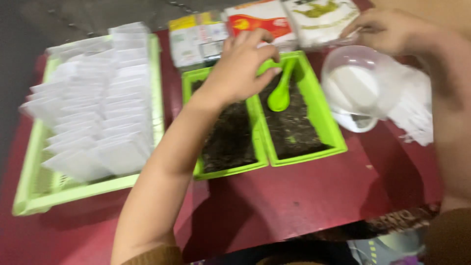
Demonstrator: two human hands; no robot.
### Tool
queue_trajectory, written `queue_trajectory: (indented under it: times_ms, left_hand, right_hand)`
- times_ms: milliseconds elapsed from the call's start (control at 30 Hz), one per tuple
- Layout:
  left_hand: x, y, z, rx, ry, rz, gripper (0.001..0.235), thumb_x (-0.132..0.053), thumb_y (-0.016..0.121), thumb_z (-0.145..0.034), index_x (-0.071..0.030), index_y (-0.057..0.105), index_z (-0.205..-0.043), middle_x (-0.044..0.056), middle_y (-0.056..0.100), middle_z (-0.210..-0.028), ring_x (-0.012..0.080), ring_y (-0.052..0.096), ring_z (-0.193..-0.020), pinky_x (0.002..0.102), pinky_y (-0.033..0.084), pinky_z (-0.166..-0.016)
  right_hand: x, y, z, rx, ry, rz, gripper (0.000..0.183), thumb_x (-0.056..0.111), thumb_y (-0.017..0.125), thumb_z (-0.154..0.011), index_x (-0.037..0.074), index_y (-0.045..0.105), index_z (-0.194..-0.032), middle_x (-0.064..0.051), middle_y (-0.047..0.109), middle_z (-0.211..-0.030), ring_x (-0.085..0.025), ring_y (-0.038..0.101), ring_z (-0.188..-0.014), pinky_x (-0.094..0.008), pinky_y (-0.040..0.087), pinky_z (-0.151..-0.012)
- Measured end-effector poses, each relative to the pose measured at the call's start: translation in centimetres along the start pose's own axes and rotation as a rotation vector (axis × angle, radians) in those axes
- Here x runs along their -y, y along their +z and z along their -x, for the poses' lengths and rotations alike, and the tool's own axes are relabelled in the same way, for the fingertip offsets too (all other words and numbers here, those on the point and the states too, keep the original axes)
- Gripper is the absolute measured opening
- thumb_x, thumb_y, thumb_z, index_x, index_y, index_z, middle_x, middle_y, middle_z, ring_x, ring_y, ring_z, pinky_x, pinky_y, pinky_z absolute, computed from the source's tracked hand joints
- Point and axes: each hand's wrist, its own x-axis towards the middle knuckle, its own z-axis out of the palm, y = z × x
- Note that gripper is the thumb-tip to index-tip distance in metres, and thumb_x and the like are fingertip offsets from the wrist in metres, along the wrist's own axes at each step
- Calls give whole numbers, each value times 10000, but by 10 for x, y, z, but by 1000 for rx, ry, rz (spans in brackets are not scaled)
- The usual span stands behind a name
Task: Filling small filter bags with tea leaves using a spoon and weighing them on a digital scale
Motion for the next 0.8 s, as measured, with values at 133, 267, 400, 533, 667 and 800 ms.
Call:
queue_trajectory:
  times_ms: [133,267,400,533,667,800]
  left_hand:
    - [-54,48,-62,55,68,112,181,-348,680,-942,-198,690,-1043,91,565,-1213,359,523,-1153,553,378,-851]
    - [-98,104,-111,98,158,141,189,-320,695,-893,-187,695,-1027,75,572,-1139,350,530,-1101,577,379,-865]
    - [-127,150,-143,167,149,168,188,-353,699,-881,-231,710,-1024,45,570,-1149,309,539,-1109,562,393,-879]
    - [-136,178,-161,197,133,205,189,-348,689,-900,-217,709,-1034,48,583,-1127,316,539,-1091,556,406,-847]
    - [-139,188,-170,237,109,193,176,-338,679,-902,-223,696,-1034,48,578,-1112,318,540,-1089,558,402,-859]
    - [-135,191,-173,268,86,166,183,-336,668,-899,-201,686,-1021,40,568,-1092,311,548,-1075,543,385,-841]
  right_hand:
    - [-32,-19,84,4,317,90,531,-107,469,-863,99,736,-1273,-99,724,-1287,-281,647,-1138,-443,458,-1008]
    - [-71,-3,123,102,361,99,91,34,652,-811,73,734,-820,-48,688,-812,-190,553,-737,-350,431,-719]
    - [-110,24,131,243,496,-52,450,207,871,-752,94,750,-1170,-90,725,-1160,-230,698,-1054,-358,535,-888]
    - [-101,21,128,229,540,-45,210,157,883,-778,102,801,-963,-25,785,-961,-167,674,-883,-314,485,-788]
    - [-98,11,128,183,488,81,214,314,850,-808,127,838,-911,-20,783,-846,-162,624,-754,-318,434,-726]
    - [-90,-1,130,88,449,13,190,275,830,-849,148,861,-988,-30,820,-927,-136,669,-873,-293,448,-788]
